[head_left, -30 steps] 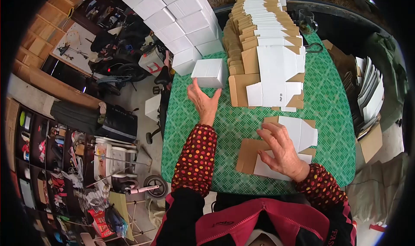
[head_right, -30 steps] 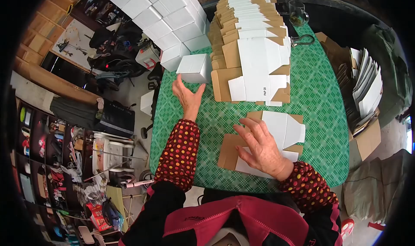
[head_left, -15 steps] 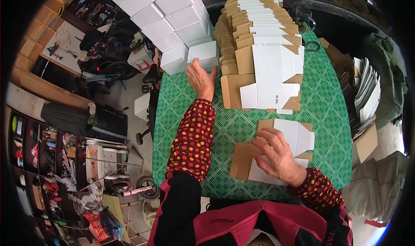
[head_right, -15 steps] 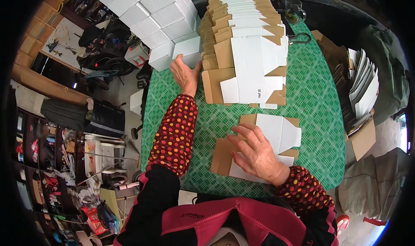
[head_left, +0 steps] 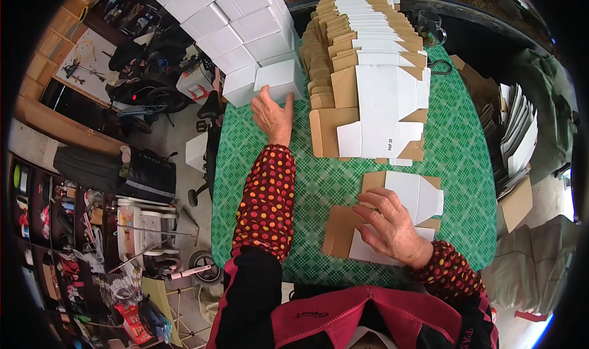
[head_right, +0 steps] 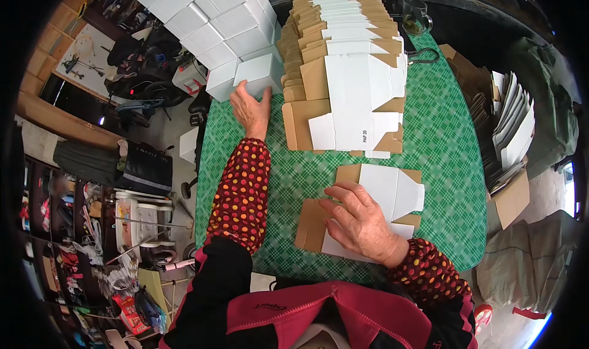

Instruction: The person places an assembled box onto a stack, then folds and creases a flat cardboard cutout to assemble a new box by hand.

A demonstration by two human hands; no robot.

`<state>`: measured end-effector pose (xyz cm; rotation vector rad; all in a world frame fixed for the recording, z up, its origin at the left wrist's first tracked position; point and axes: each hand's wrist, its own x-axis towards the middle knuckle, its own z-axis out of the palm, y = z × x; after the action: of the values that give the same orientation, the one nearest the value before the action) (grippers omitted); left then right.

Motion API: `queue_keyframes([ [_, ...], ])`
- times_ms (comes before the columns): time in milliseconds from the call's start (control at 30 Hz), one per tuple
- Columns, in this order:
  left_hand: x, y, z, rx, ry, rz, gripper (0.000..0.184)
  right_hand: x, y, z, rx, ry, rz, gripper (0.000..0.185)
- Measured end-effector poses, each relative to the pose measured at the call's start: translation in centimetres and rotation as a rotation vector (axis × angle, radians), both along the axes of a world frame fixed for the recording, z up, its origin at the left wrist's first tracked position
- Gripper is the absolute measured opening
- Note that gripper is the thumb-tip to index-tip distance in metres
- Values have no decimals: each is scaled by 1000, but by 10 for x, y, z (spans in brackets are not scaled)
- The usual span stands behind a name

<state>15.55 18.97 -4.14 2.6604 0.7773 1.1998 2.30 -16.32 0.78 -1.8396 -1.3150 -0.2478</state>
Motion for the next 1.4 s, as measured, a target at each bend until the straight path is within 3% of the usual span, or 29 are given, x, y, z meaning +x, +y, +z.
queue_keyframes([
  [1267,31,16,1,-31,-122,140,50,4,4,8,13,-9,-25,35],
  [1400,33,24,-1,74,-208,24,48,9,5,14,16,-42,-40,33],
])
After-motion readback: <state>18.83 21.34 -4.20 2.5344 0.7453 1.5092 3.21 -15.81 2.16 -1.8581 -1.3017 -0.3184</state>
